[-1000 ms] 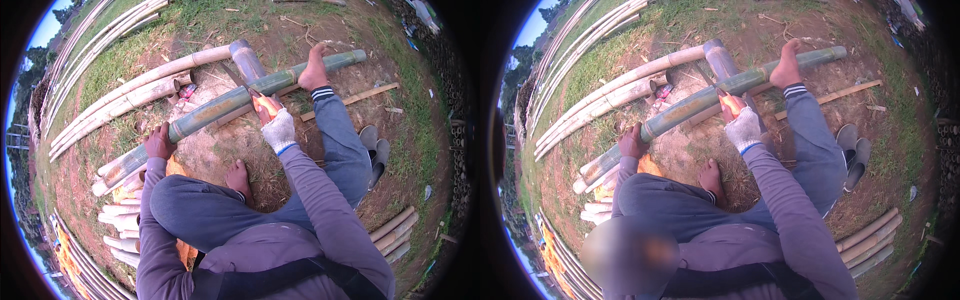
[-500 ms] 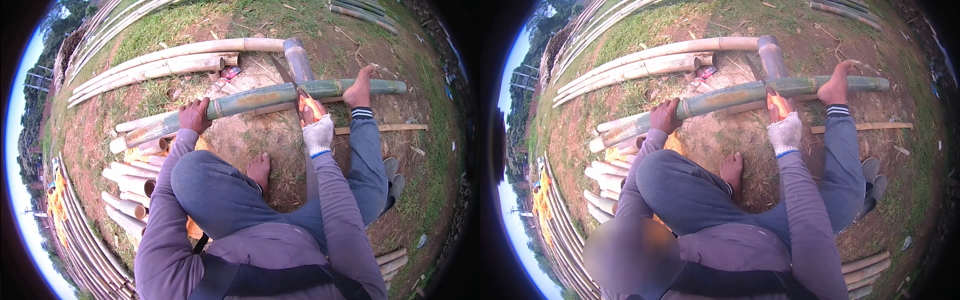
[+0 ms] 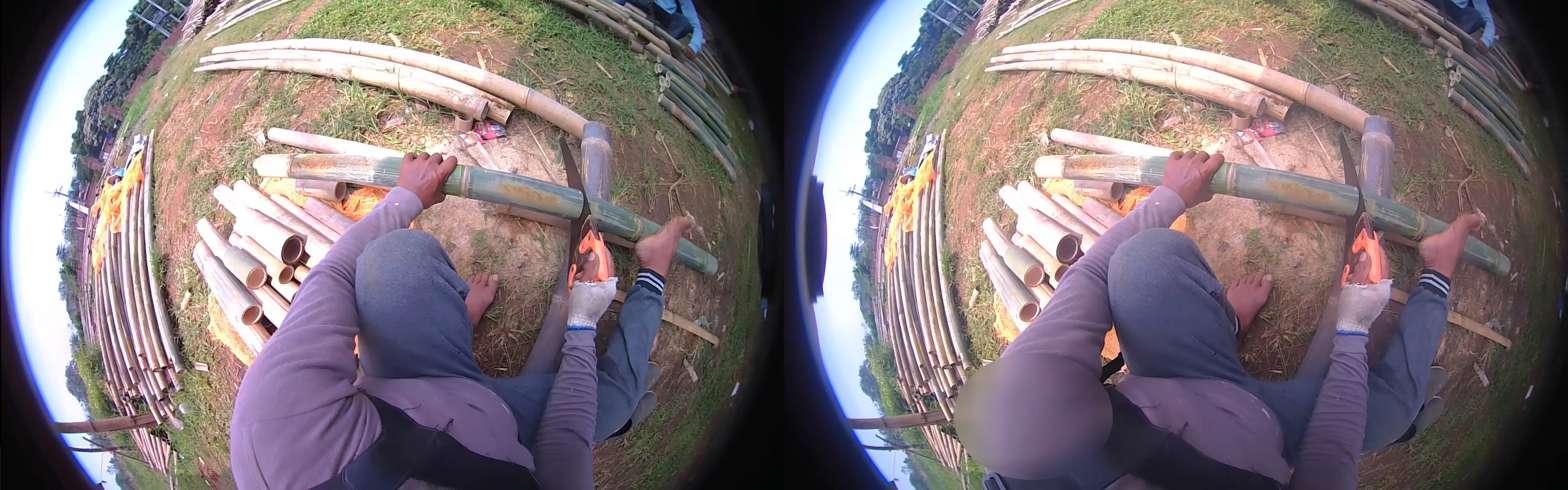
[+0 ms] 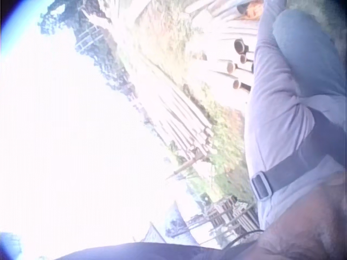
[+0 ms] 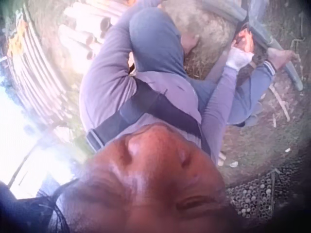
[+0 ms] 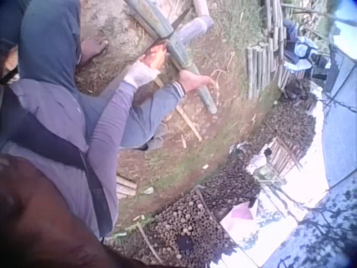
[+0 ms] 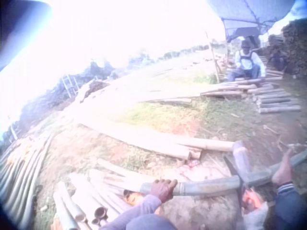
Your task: The person sits on the ground and uses a hand saw to cut a long bamboo pole into shorter sections. They position the bamboo on a support log, saw through it, and then measure the cut piece against another bamboo segment before continuing to cut more sections.
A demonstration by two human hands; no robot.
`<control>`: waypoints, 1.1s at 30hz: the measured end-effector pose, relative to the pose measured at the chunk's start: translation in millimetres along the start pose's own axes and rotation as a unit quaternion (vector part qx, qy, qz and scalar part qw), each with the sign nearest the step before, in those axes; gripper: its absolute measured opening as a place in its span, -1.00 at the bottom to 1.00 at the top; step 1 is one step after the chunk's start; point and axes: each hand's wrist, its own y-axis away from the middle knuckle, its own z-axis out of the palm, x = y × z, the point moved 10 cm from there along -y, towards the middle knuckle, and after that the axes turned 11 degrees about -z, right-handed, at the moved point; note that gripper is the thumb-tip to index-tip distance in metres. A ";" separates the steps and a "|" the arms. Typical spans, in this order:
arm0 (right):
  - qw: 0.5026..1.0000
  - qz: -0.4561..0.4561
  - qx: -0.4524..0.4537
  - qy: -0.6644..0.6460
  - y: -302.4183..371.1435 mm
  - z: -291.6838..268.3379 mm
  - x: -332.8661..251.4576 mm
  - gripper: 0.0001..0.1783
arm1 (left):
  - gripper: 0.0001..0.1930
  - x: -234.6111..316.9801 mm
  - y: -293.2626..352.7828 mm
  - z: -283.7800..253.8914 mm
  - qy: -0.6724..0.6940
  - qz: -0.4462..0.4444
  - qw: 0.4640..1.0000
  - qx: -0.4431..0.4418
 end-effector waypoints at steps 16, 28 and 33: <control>0.996 -0.017 0.027 0.080 -6.3 -11.9 -13.2 -0.59 | -0.29 10.0 -2.8 30.9 0.022 0.000 1.000 -0.010; 0.991 -0.084 0.017 0.107 64.3 -50.2 -58.8 -0.55 | -0.21 -6.6 11.3 61.5 0.042 -0.035 0.997 -0.049; 0.992 0.016 -0.002 0.127 9.2 6.7 -13.0 -0.51 | -0.22 -37.3 10.1 50.7 0.035 -0.052 0.998 -0.018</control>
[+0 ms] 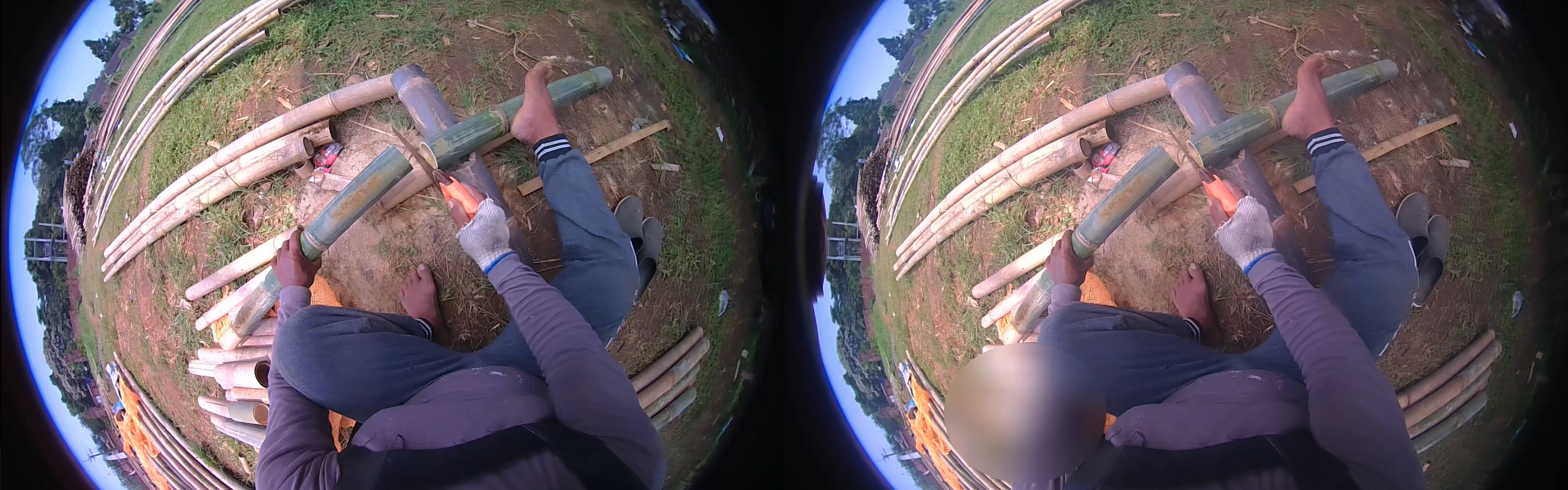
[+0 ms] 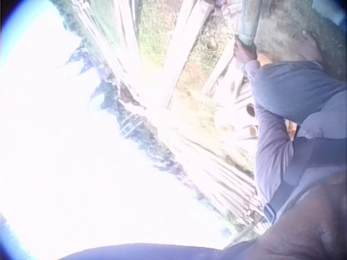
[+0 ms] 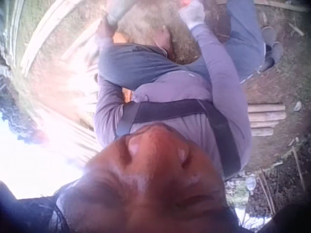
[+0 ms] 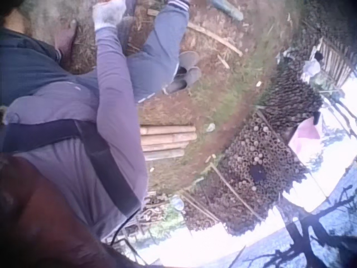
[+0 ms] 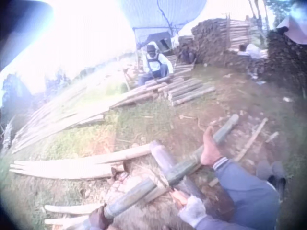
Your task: The person sits on the ground and uses a hand saw to cut a long bamboo pole into shorter sections. They position the bamboo on a support log, saw through it, and then measure the cut piece against another bamboo segment before continuing to cut more sections.
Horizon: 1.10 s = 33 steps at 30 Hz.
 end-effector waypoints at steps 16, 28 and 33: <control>0.934 -0.194 -0.149 0.261 -7.1 38.1 -1.8 -0.11 | 0.01 1.7 35.2 32.3 -0.005 -0.085 0.995 -0.057; 0.815 -0.322 -0.318 0.361 -142.9 75.9 7.5 -0.19 | -0.21 57.2 33.6 -2.0 0.128 0.079 0.988 0.047; 0.878 -0.413 -0.162 0.179 -145.6 -53.2 -84.2 -0.14 | -0.35 154.6 -0.3 -75.7 0.210 0.297 0.931 0.001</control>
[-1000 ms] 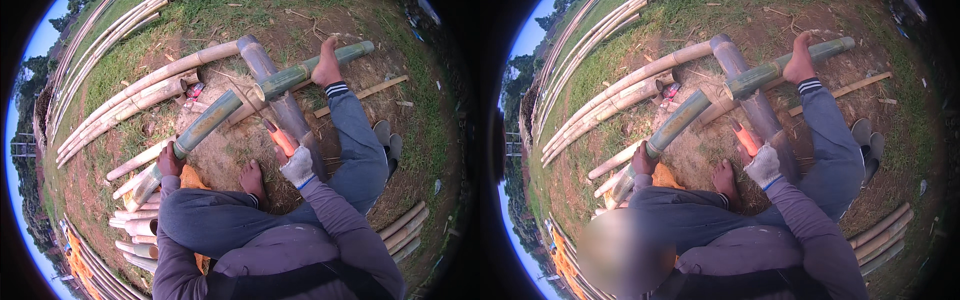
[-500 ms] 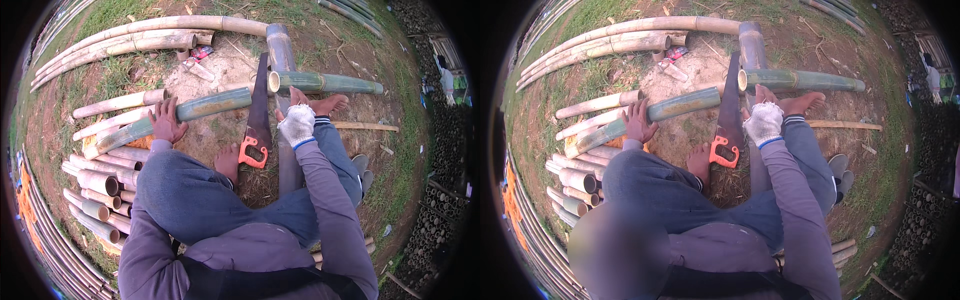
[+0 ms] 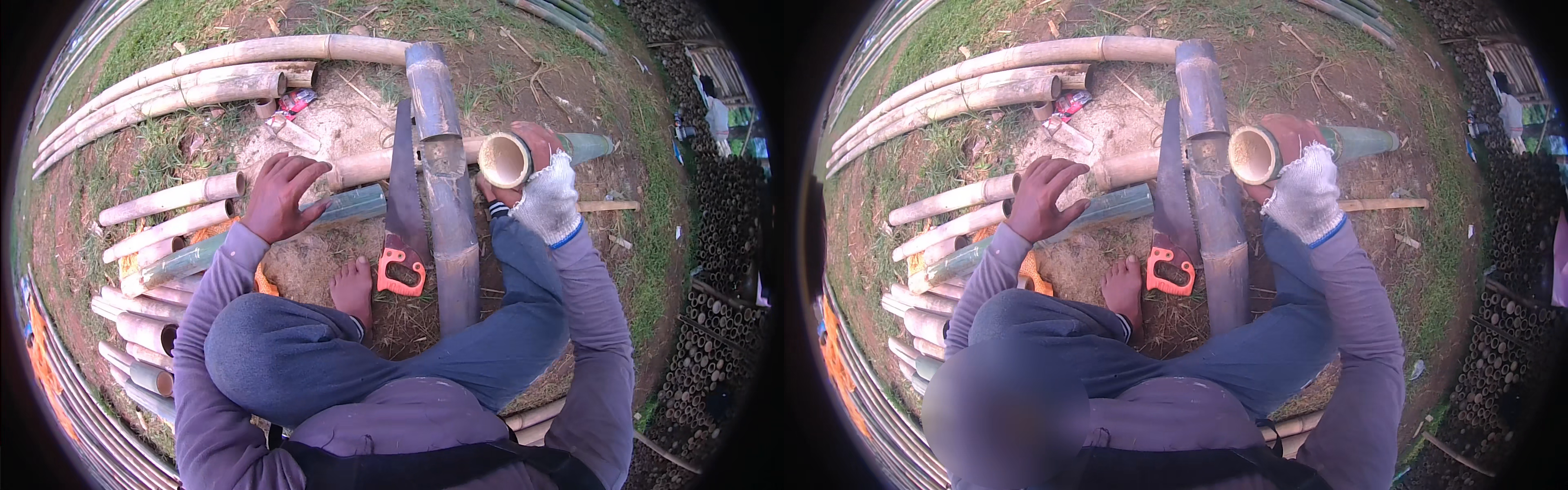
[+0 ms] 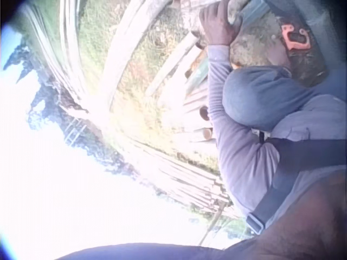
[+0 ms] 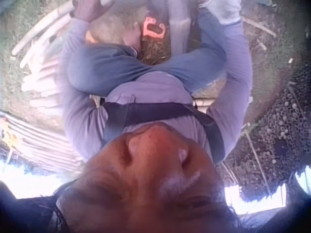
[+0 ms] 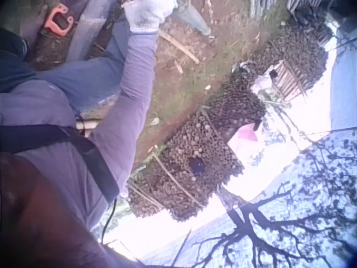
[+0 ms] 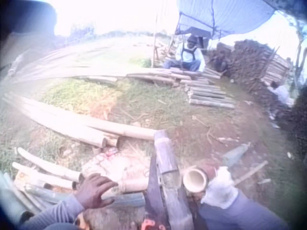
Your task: The person sits on the ground and uses a hand saw to cut a long bamboo pole into shorter sections. They position the bamboo on a support log, saw through it, and then measure the cut piece against another bamboo segment before continuing to cut more sections.
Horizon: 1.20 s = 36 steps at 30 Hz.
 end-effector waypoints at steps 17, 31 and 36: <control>0.984 0.095 0.149 0.023 96.6 -241.1 -50.2 0.03 | -0.10 400.4 -114.7 -96.6 0.367 0.316 0.873 0.058; 0.986 0.037 0.150 0.058 96.2 -230.7 -61.7 -0.03 | -0.16 400.6 -101.6 -90.3 0.301 0.333 0.890 0.080; 0.986 0.021 0.150 0.074 99.0 -229.0 -62.2 -0.08 | -0.14 400.9 -97.3 -88.3 0.298 0.341 0.887 0.086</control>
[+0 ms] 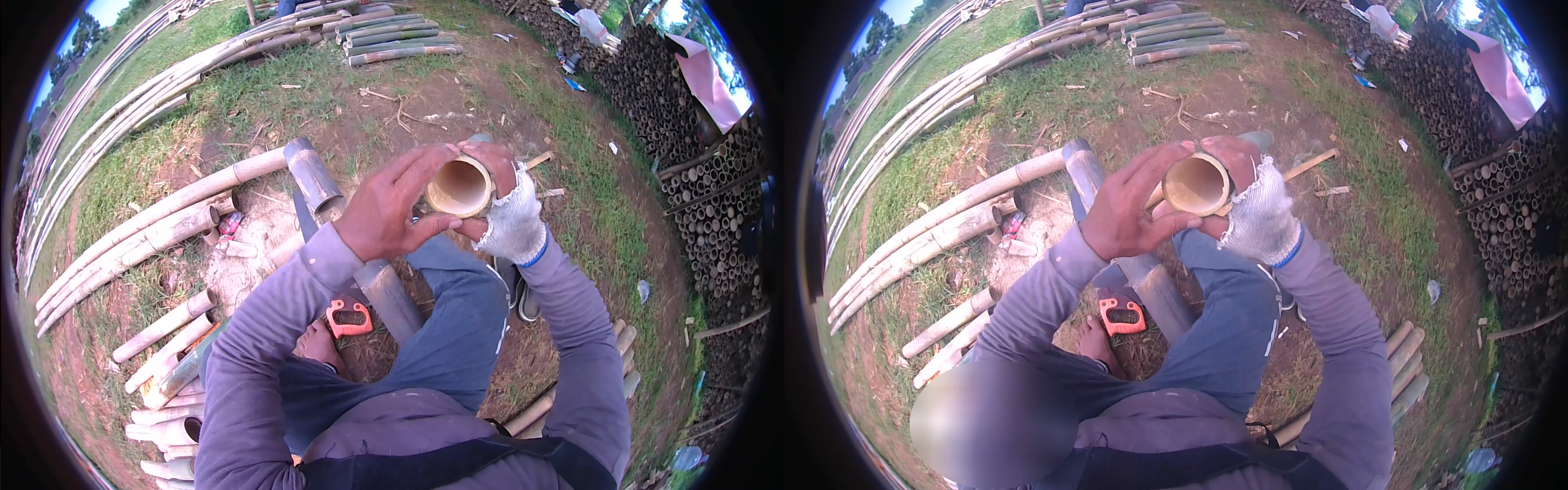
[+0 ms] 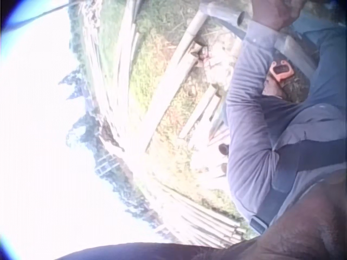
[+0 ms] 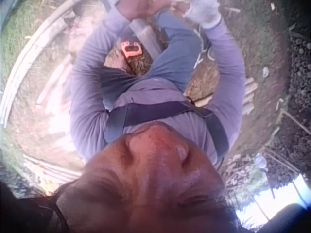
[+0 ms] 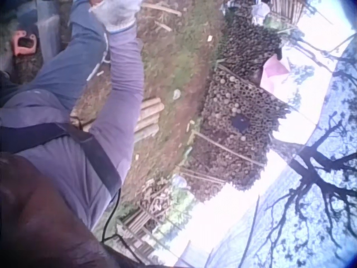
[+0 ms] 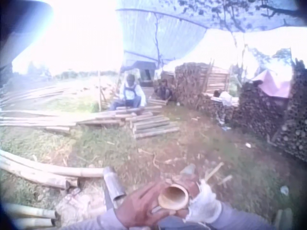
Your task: The person sits on the ground and uses a hand saw to cut a long bamboo pole into shorter sections. They position the bamboo on a support log, saw through it, and then measure the cut piece against another bamboo segment before continuing to cut more sections.
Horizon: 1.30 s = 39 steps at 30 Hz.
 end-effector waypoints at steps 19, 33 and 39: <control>0.997 0.075 -0.016 0.001 12.7 -3.4 -4.5 0.08 | -0.11 3.0 4.1 3.8 -0.008 -0.002 1.000 0.014; 0.445 0.511 0.390 -0.624 309.7 93.3 41.4 -0.25 | -0.18 81.9 89.5 119.8 -0.039 0.127 0.966 -0.220; 0.539 0.633 0.409 -0.375 395.6 -41.9 -79.9 -0.39 | -0.25 -27.1 67.2 71.2 -0.216 0.059 0.952 -0.209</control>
